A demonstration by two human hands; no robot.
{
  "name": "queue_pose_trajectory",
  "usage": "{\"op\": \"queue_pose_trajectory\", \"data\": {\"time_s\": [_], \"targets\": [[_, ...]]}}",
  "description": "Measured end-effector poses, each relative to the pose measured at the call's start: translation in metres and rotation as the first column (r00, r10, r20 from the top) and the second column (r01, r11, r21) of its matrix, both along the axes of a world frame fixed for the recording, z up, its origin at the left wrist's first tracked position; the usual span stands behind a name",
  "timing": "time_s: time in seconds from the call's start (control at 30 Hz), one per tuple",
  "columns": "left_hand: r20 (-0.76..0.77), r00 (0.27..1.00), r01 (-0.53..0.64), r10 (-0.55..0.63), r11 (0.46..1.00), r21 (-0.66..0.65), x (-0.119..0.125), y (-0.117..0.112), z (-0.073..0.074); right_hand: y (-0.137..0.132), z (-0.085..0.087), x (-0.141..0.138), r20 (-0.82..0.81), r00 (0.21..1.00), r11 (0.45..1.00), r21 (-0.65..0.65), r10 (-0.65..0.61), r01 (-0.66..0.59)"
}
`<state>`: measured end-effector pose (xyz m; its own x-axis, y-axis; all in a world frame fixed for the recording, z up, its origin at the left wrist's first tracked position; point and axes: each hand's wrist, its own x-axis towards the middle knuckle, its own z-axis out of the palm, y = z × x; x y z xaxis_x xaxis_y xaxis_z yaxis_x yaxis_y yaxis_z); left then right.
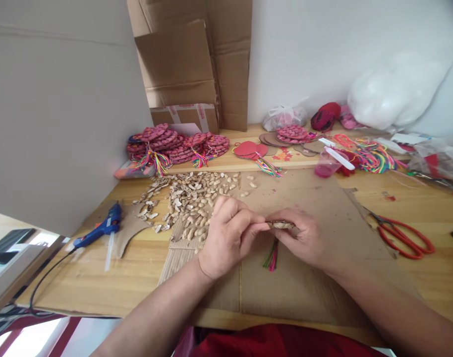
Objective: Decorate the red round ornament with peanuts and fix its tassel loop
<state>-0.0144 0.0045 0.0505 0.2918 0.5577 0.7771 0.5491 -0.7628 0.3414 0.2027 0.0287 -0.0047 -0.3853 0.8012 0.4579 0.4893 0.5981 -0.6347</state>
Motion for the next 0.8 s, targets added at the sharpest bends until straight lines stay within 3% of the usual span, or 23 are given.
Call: {"op": "queue_pose_trajectory", "data": {"time_s": [0.1, 0.17, 0.2, 0.27, 0.3, 0.33, 0.37, 0.4, 0.5, 0.53, 0.63, 0.8], "targets": [[0.149, 0.987, 0.091, -0.064, 0.98, -0.178, -0.001, 0.003, 0.002, -0.001, -0.002, -0.001, 0.012, 1.0, 1.0, -0.02, -0.015, 0.016], [0.451, 0.889, 0.257, -0.079, 0.901, -0.35, -0.003, 0.01, 0.003, -0.001, -0.002, -0.001, 0.019, 0.999, 0.999, -0.025, -0.043, 0.043], [0.626, 0.779, 0.365, -0.044, 0.843, -0.395, -0.006, 0.015, 0.004, -0.001, -0.001, -0.001, 0.025, 0.998, 0.998, -0.026, -0.057, 0.058], [0.883, 0.463, 0.529, 0.072, 0.777, -0.341, -0.013, 0.027, 0.006, -0.001, 0.001, 0.0, 0.041, 0.996, 0.996, -0.03, -0.08, 0.081], [0.927, 0.354, 0.558, 0.127, 0.767, -0.318, -0.018, 0.031, 0.007, -0.001, 0.002, 0.0, 0.049, 0.995, 0.995, -0.031, -0.089, 0.091], [0.94, 0.303, 0.549, 0.154, 0.778, -0.305, -0.022, 0.034, 0.009, -0.002, 0.003, 0.001, 0.057, 0.994, 0.995, -0.03, -0.095, 0.097], [0.932, 0.324, 0.518, 0.16, 0.794, -0.317, -0.026, 0.035, 0.011, -0.002, 0.003, 0.001, 0.065, 0.993, 0.995, -0.028, -0.097, 0.099], [0.897, 0.412, 0.468, 0.161, 0.807, -0.361, -0.028, 0.035, 0.014, -0.002, 0.003, 0.001, 0.071, 0.993, 0.995, -0.023, -0.097, 0.099], [0.575, 0.808, 0.272, 0.127, 0.786, -0.556, -0.026, 0.024, 0.024, -0.002, 0.002, 0.001, 0.082, 0.993, 0.996, 0.006, -0.084, 0.084], [0.448, 0.89, 0.227, 0.089, 0.763, -0.604, -0.022, 0.02, 0.028, -0.002, 0.002, 0.001, 0.084, 0.993, 0.997, 0.018, -0.077, 0.076], [0.228, 0.974, 0.165, -0.015, 0.733, -0.66, -0.005, 0.009, 0.04, -0.002, 0.004, 0.001, 0.095, 0.994, 0.998, 0.052, -0.047, 0.042], [0.097, 0.99, 0.144, -0.106, 0.724, -0.675, 0.015, 0.005, 0.043, -0.002, 0.01, 0.002, 0.114, 0.993, 0.995, 0.102, -0.012, 0.001]]}}
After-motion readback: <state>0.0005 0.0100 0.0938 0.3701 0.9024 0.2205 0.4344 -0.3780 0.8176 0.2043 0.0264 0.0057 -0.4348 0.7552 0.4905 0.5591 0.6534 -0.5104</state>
